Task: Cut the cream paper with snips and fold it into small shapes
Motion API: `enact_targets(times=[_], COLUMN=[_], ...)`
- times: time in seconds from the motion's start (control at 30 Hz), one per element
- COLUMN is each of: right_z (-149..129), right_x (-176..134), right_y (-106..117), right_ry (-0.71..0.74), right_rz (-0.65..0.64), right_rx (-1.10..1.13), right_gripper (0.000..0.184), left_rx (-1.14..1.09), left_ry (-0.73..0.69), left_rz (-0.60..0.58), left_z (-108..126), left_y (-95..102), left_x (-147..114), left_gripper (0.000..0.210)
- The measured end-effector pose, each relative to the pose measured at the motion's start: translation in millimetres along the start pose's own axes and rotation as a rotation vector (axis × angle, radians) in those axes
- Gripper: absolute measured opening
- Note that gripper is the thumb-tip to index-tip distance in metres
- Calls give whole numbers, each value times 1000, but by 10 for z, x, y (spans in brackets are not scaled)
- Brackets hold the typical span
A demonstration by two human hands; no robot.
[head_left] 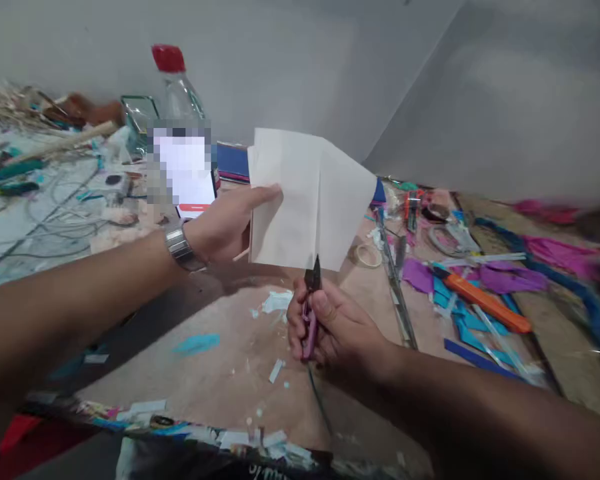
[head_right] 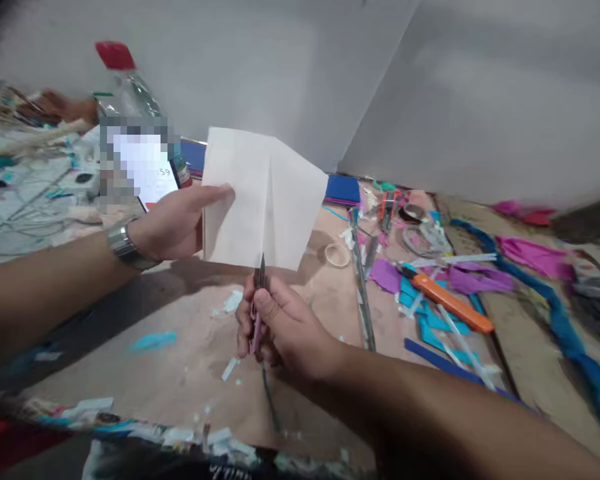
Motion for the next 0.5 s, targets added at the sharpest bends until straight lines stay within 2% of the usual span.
enact_targets(times=[0.5], right_z=[6], right_x=[16], right_y=[29], right_ry=[37], right_rz=[-67], right_rx=[-6], right_gripper=[28], left_rx=[-37], left_ry=[16], left_rz=[32], left_z=[14], left_y=[-42], left_x=[4], left_gripper=[29])
Point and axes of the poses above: each hand's wrist, its own x-axis towards the middle knuckle, its own y-axis out of the back of the hand, z = x × y, the point moved 2 cm from there along x, towards the middle knuckle, and after that the axes turned 9 degrees about z, right-handed, at the moved point
